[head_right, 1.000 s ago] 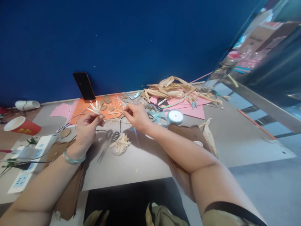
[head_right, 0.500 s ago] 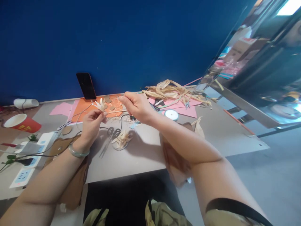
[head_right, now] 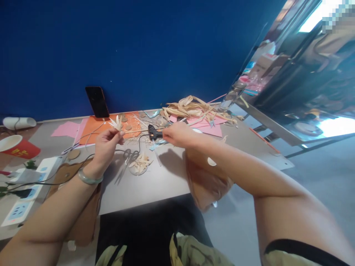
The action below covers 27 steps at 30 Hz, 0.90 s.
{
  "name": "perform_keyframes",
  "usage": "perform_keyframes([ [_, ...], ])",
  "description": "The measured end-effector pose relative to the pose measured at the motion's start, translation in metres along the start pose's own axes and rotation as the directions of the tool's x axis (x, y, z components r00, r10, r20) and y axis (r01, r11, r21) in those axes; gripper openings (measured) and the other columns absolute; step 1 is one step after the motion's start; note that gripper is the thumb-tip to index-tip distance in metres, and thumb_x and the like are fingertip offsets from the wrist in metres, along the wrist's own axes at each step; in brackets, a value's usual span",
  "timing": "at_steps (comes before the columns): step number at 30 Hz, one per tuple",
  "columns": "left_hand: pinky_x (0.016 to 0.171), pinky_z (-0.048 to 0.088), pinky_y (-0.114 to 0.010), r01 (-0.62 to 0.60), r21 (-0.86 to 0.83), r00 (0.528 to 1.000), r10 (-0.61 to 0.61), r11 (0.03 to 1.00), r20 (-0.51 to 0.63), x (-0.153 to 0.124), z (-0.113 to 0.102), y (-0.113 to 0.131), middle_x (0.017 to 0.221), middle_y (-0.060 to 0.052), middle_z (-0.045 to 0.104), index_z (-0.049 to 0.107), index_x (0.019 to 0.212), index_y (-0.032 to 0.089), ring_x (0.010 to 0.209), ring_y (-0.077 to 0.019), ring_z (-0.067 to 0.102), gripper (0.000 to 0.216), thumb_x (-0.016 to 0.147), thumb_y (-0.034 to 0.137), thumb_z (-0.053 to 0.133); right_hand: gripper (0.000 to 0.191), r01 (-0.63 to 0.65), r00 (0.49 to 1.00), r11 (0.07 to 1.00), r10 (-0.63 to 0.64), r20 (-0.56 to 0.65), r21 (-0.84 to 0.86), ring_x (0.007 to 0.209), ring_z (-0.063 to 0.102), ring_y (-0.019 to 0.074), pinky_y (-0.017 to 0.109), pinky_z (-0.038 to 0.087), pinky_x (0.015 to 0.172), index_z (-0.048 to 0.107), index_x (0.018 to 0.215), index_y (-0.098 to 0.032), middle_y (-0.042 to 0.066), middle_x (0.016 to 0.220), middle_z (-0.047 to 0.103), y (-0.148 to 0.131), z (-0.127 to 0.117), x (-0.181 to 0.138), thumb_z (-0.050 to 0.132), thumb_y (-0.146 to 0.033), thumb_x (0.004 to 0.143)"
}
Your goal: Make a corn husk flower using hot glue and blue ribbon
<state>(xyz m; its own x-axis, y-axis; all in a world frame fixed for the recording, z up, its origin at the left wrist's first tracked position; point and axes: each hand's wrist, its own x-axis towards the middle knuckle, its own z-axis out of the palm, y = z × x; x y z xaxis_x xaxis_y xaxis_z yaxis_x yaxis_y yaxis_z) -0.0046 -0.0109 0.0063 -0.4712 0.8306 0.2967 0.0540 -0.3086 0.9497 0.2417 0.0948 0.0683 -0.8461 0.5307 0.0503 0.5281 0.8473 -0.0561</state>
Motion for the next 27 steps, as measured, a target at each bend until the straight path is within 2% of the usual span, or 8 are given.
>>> perform_keyframes([
  [4,0.050,0.044,-0.021,-0.004,-0.012,1.000,0.004,1.000,0.011,-0.001,0.000,0.000,0.054,0.003,0.057,0.059,0.071,0.015,0.048,-0.0081,0.053,0.019,0.071,0.029,0.072,0.025,0.032,0.992,0.983,-0.009,0.123,-0.183,0.064,0.056,0.0177,0.031,0.027,0.066,0.070,0.081,-0.015,0.009,0.071,0.069,-0.002,0.032,0.008,0.050,-0.028,0.087],
  [7,0.051,0.045,-0.021,-0.018,-0.020,0.999,0.019,1.000,0.028,-0.001,0.000,-0.002,0.054,0.003,0.058,0.059,0.072,0.015,0.048,-0.0082,0.054,0.017,0.072,0.028,0.071,0.023,0.070,0.995,0.970,-0.050,0.091,-0.233,0.077,0.058,0.0200,0.034,0.027,0.074,0.069,0.098,-0.010,0.013,0.087,0.070,-0.002,0.055,0.018,0.054,-0.017,0.082],
  [12,0.050,0.044,-0.021,-0.037,-0.025,0.999,0.038,0.999,0.027,0.000,-0.001,-0.004,0.055,0.003,0.058,0.060,0.071,0.015,0.049,-0.0082,0.053,0.018,0.072,0.028,0.072,0.025,0.065,0.995,0.972,-0.044,0.094,-0.225,0.084,0.057,0.0234,0.036,0.026,0.075,0.071,0.081,-0.008,0.018,0.088,0.067,0.003,0.075,0.031,0.046,-0.013,0.083],
  [16,0.050,0.044,-0.021,-0.042,-0.010,0.998,0.042,0.999,0.043,0.001,-0.002,-0.004,0.055,0.003,0.058,0.061,0.072,0.016,0.049,-0.0085,0.053,0.016,0.073,0.028,0.071,0.016,0.072,0.989,0.984,-0.049,0.137,-0.165,0.081,0.058,0.0208,0.032,0.030,0.074,0.071,0.075,-0.013,0.011,0.086,0.069,0.021,0.056,0.027,0.055,-0.013,0.076],
  [20,0.050,0.045,-0.021,-0.033,0.009,0.999,0.032,0.999,0.034,0.000,-0.003,-0.003,0.054,0.003,0.059,0.061,0.072,0.015,0.048,-0.0086,0.054,0.017,0.073,0.029,0.071,0.010,-0.098,0.989,0.966,0.066,0.135,0.239,0.074,0.060,0.0175,0.028,0.038,0.068,0.069,0.077,-0.015,0.007,0.082,0.070,0.051,0.012,0.014,0.061,-0.018,0.073],
  [23,0.050,0.044,-0.021,-0.028,-0.010,0.999,0.028,1.000,0.036,0.000,-0.002,-0.003,0.055,0.003,0.059,0.060,0.073,0.016,0.048,-0.0084,0.054,0.017,0.073,0.029,0.071,0.014,-0.162,0.983,0.759,0.180,0.035,0.631,0.071,0.061,0.0153,0.028,0.044,0.067,0.063,0.076,-0.016,0.005,0.080,0.069,0.067,-0.016,0.008,0.066,-0.029,0.075],
  [25,0.049,0.044,-0.021,-0.026,-0.028,0.999,0.027,0.999,0.044,0.000,-0.002,-0.003,0.055,0.003,0.059,0.060,0.073,0.016,0.048,-0.0082,0.053,0.017,0.073,0.028,0.072,0.016,-0.088,0.952,0.504,0.298,-0.077,0.859,0.070,0.062,0.0146,0.031,0.047,0.071,0.056,0.076,-0.017,0.004,0.076,0.067,0.073,-0.029,0.008,0.067,-0.029,0.076],
  [27,0.049,0.043,-0.021,-0.026,-0.038,0.998,0.028,0.999,0.049,0.000,-0.002,-0.004,0.054,0.003,0.058,0.059,0.072,0.016,0.047,-0.0081,0.052,0.018,0.072,0.028,0.072,0.019,0.036,0.893,0.308,0.417,-0.169,0.951,0.068,0.061,0.0132,0.034,0.049,0.074,0.049,0.075,-0.019,0.000,0.069,0.062,0.077,-0.041,0.011,0.066,-0.027,0.078],
])
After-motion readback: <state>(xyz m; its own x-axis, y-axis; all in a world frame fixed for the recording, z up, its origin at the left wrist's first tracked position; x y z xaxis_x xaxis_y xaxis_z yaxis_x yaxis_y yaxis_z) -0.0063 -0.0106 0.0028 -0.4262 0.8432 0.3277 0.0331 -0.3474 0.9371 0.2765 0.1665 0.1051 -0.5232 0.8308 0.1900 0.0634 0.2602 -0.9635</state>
